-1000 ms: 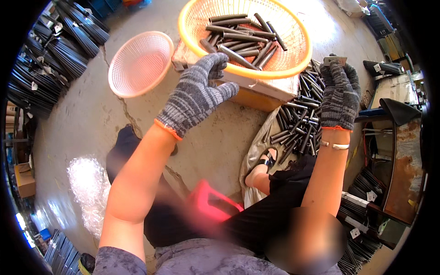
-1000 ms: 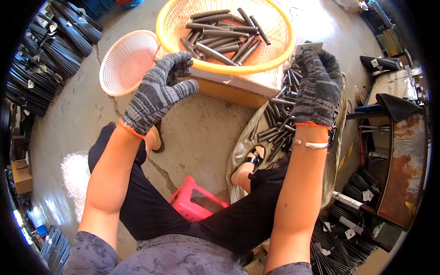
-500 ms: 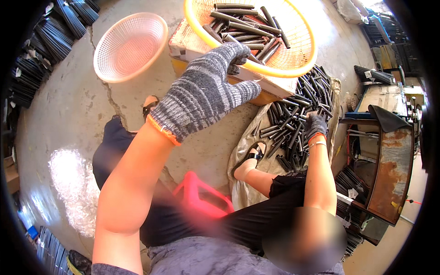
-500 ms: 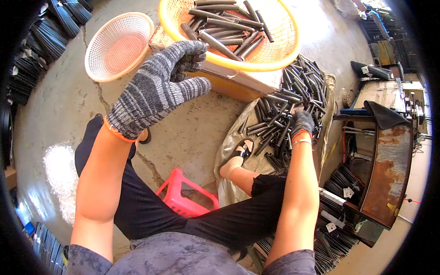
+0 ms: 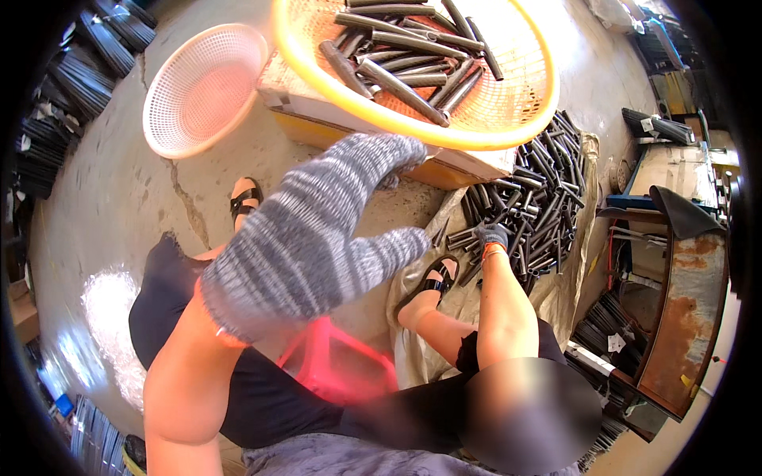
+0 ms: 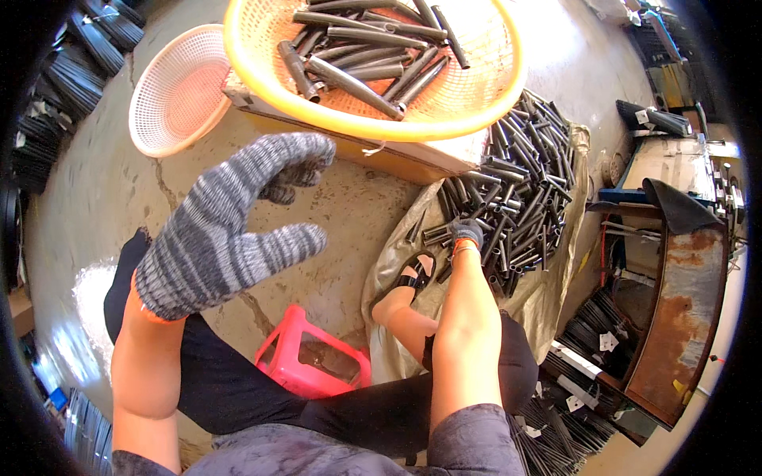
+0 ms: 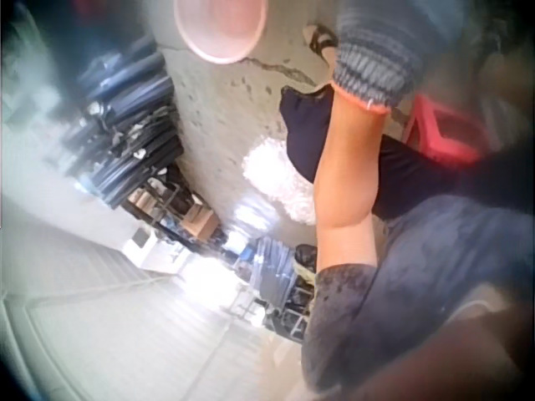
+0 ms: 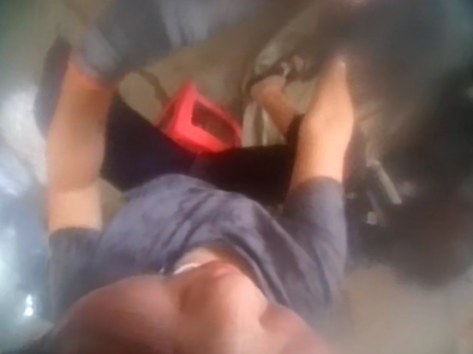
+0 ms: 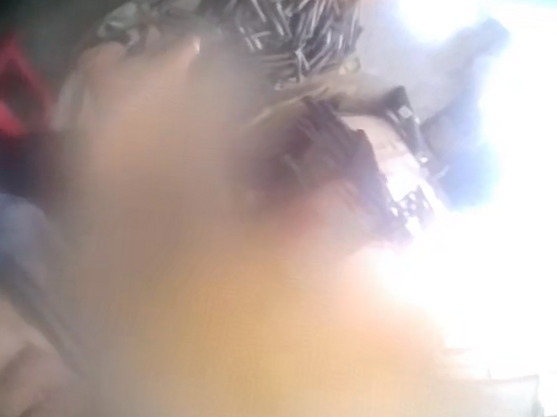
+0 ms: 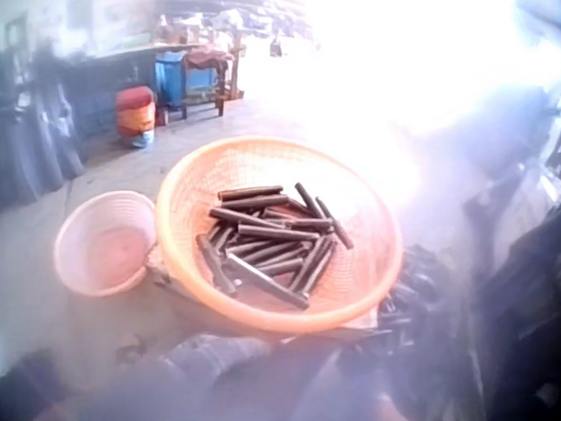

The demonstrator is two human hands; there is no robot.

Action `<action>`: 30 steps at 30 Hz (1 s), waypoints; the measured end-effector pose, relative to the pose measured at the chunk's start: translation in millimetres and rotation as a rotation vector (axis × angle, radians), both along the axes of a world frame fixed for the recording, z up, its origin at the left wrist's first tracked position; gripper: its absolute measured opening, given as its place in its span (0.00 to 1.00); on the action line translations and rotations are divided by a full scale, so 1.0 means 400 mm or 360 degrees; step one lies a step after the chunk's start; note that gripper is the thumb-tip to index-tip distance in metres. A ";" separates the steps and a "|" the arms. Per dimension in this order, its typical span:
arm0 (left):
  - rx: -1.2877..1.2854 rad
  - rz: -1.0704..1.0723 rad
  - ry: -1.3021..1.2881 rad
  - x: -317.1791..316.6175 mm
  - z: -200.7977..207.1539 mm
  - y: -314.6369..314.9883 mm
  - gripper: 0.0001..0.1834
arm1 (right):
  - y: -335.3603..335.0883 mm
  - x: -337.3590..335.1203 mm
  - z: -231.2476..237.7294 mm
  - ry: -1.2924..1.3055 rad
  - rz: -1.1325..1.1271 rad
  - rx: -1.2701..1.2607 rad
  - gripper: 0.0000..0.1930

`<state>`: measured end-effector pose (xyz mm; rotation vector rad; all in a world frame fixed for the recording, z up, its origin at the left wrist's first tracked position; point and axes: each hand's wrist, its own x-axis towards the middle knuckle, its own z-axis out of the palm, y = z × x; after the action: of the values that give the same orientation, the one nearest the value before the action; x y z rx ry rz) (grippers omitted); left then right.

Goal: The person picks up metal tubes from a pile, checks the inside of the tubes using a rod, and places the tubes into a basket.

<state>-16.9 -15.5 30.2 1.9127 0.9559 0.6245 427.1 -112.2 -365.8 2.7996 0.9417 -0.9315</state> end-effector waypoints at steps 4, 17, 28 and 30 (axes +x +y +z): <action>-0.0188 -0.0048 0.0004 0.023 -0.018 0.006 0.34 | -0.037 0.011 -0.009 -0.0048 -0.0088 0.0274 0.15; -0.0190 -0.0132 -0.0064 0.033 -0.017 0.006 0.34 | -0.034 -0.039 0.188 -0.0923 -0.0042 0.0286 0.11; -0.0204 -0.0108 0.0115 0.044 -0.012 0.005 0.34 | 0.027 0.061 0.117 -0.0432 -0.0142 0.0551 0.12; -0.0206 -0.0133 0.0146 0.032 -0.027 0.010 0.34 | 0.021 0.058 0.110 -0.0291 -0.0181 0.0562 0.12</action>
<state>-4.1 -11.4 19.6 1.8685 0.9453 0.4193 450.1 -103.6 -321.8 3.1917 1.0172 -0.5477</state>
